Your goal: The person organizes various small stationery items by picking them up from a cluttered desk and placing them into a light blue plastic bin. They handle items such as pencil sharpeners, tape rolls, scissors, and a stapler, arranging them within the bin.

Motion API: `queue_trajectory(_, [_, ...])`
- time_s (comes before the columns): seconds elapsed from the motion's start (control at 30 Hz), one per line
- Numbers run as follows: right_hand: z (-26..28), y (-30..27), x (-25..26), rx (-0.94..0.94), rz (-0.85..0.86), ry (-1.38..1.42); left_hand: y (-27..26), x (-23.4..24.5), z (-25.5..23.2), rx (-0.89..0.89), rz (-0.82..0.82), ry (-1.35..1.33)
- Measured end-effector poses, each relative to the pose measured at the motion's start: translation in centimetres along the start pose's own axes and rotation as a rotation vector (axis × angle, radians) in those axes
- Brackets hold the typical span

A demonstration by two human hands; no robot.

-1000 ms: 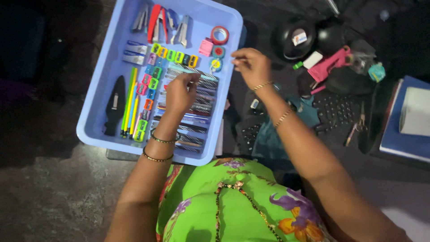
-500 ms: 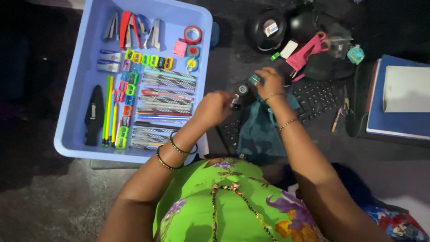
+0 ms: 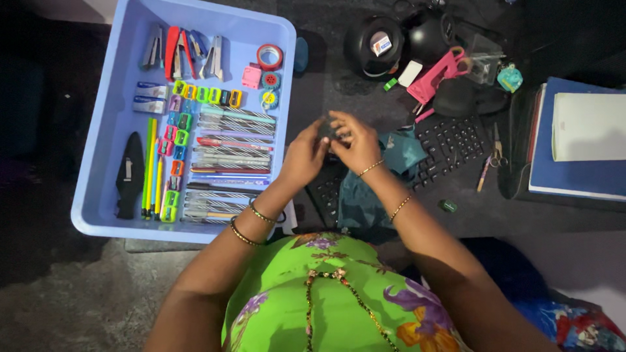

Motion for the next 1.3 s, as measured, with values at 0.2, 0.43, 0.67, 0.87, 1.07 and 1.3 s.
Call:
queue_trajectory(0.2, [3.3,-0.9,0.1,-0.093,0.026,-0.046,0.0,-0.3,3.0,0.270,0.107,-0.194])
queue_trajectory(0.43, [4.6,-2.5,4.9,-0.074,0.224,-0.862,0.0,-1.5,5.2,0.377,0.144,-0.357])
queue_trajectory(0.67, [-4.1,-4.9,4.0,-0.174,0.232,-0.733,-0.1,-1.8,3.6,0.265,0.234,-0.289])
queue_trajectory(0.87, [-1.4,-3.8,2.1,-0.226,0.083,-0.231,-0.8,-2.4,2.6,0.201,0.380,-0.326])
queue_trajectory(1.07, [2.8,-2.8,2.0,0.067,-0.077,-0.061,-0.7,-2.7,4.2,0.268,0.389,-0.413])
queue_trajectory(1.3, [3.7,-3.8,1.6,0.162,-0.049,-0.015,-0.1,-2.1,3.6,0.244,0.311,-0.693])
Point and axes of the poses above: each hand's wrist, its own y-axis towards the middle knuckle, its own x-axis out of the back of the hand, z = x × y, the point moved 7 cm from there along y, towards the middle knuckle, and after that the axes turned 7 degrees about x, right-handed, at the moved point
